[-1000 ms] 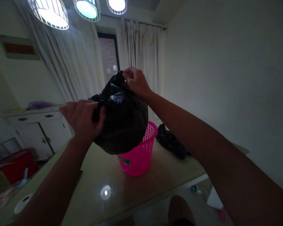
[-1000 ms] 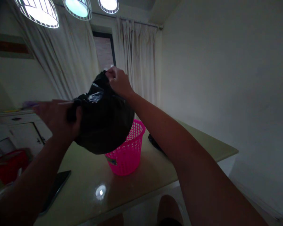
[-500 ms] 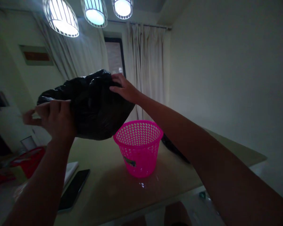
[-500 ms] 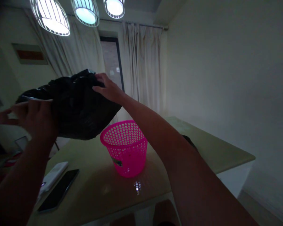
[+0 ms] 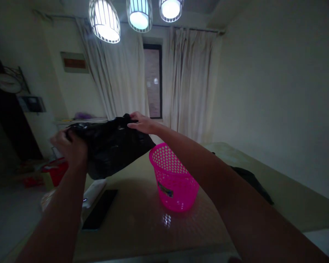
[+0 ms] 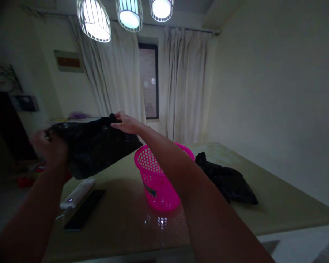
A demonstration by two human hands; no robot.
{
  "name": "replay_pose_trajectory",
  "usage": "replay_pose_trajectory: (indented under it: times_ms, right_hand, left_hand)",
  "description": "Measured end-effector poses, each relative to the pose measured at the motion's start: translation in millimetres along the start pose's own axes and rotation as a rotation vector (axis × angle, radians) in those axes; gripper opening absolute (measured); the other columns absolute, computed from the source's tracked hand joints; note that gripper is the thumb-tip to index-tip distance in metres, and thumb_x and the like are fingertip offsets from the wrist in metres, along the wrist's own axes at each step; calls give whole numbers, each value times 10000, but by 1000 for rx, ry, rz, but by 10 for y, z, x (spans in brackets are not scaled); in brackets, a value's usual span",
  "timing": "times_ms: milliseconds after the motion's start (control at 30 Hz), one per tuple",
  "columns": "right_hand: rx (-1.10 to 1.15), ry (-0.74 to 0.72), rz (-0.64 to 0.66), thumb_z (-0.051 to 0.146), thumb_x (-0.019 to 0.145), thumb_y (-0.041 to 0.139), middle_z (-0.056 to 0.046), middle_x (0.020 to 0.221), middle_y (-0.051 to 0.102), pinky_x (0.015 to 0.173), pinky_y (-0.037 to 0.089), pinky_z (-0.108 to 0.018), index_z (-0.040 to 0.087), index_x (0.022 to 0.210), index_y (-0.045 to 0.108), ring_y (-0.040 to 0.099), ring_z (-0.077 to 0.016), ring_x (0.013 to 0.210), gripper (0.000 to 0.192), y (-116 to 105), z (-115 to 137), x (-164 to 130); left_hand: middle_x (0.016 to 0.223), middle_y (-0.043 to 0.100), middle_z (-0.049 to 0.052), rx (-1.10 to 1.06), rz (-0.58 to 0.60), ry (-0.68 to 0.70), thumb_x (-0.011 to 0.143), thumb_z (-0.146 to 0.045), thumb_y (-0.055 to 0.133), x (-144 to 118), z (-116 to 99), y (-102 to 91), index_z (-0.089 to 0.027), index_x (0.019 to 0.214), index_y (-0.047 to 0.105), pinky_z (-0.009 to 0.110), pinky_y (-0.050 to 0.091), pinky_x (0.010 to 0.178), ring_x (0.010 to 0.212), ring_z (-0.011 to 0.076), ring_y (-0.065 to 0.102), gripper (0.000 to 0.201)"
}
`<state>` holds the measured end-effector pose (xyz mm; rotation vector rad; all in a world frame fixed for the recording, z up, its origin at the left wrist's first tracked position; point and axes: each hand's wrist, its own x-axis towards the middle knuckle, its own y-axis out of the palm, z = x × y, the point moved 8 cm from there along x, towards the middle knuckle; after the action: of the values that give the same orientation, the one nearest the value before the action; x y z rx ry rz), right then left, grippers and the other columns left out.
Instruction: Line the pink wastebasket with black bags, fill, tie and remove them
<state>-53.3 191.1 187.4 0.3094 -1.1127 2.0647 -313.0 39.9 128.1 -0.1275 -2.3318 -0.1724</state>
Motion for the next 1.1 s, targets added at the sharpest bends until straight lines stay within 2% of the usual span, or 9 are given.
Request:
replay_pose_trajectory:
  times_ms: [67, 167, 233, 433, 600, 800, 900, 1033, 1100]
  right_hand:
    - [80, -89, -5, 170, 955, 717, -195, 1573, 579, 1247, 480, -366, 155, 1387, 478, 599, -237, 1457, 493, 82, 48, 108]
    - [127, -250, -40, 134, 921, 709, -135, 1604, 556, 1299, 425, -339, 207, 1409, 447, 557, -199, 1508, 558, 118, 157, 207]
    - [76, -269, -63, 162, 928, 714, -129, 1601, 566, 1318, 395, -343, 205, 1425, 452, 535, -203, 1531, 564, 110, 145, 227]
    - [-334, 77, 9, 275, 944, 756, -159, 1501, 666, 1217, 481, -469, 172, 1367, 577, 639, -301, 1406, 471, 53, -395, 47]
    - [-465, 202, -122, 290, 965, 753, -140, 1522, 670, 1141, 522, -468, 203, 1407, 606, 691, -286, 1325, 473, -555, -725, -383]
    - [-739, 555, -393, 302, 998, 681, -157, 1375, 741, 1056, 538, -392, 164, 1319, 699, 727, -253, 1179, 350, -2082, -1187, -1593]
    - [-828, 773, -414, 260, 1014, 619, -213, 1286, 756, 1011, 528, -413, 135, 1154, 747, 707, -270, 1135, 226, -2555, -1437, -2482]
    - [-717, 948, -166, 339, 865, 816, -141, 912, 787, 871, 586, -424, 200, 805, 731, 748, -286, 878, 174, -2323, -1856, -3513]
    - [-666, 962, -75, 343, 650, 982, -135, 1034, 802, 889, 614, -431, 232, 876, 735, 774, -330, 978, 353, -2011, -2008, -3900]
  left_hand:
    - [1246, 651, 153, -25, -139, 47, 967, -130, 415, -28, 28, -135, -158, 1078, 601, 525, 389, 1229, 1284, 291, 580, 219]
    - [1301, 635, 195, -89, -355, 340, 1070, -242, 300, -248, -166, -367, -146, 1145, 597, 514, 400, 1214, 1310, 284, 592, 321]
    - [1331, 619, 205, -99, -389, 465, 1087, -304, 299, -436, -268, -422, -152, 1153, 609, 508, 409, 1207, 1342, 284, 580, 351]
    - [1329, 640, 191, -18, 47, 302, 1033, -240, 413, -829, -182, 46, -180, 1116, 646, 512, 428, 1225, 1387, 304, 572, 254]
    - [1271, 649, 184, 50, 370, 172, 1000, -277, 456, -1197, 78, 549, -197, 1082, 727, 499, 490, 1181, 1320, 338, 613, 294]
    - [1214, 698, 221, 389, 672, 140, 974, -397, 497, -1490, 340, 838, -182, 1117, 785, 622, 537, 1015, 1163, 433, 680, 387]
    - [1120, 728, 212, 520, 674, 176, 954, -473, 555, -1555, 274, 801, -196, 1048, 795, 733, 468, 1012, 1142, 489, 660, 378]
    - [1345, 685, 222, 295, 576, 194, 945, -451, 557, -1642, -139, 752, -196, 1169, 773, 724, 433, 1095, 1321, 504, 580, 403]
    - [1319, 723, 171, 10, 695, 66, 968, -459, 508, -1779, -340, 887, -215, 1184, 754, 619, 482, 1115, 1284, 415, 641, 408]
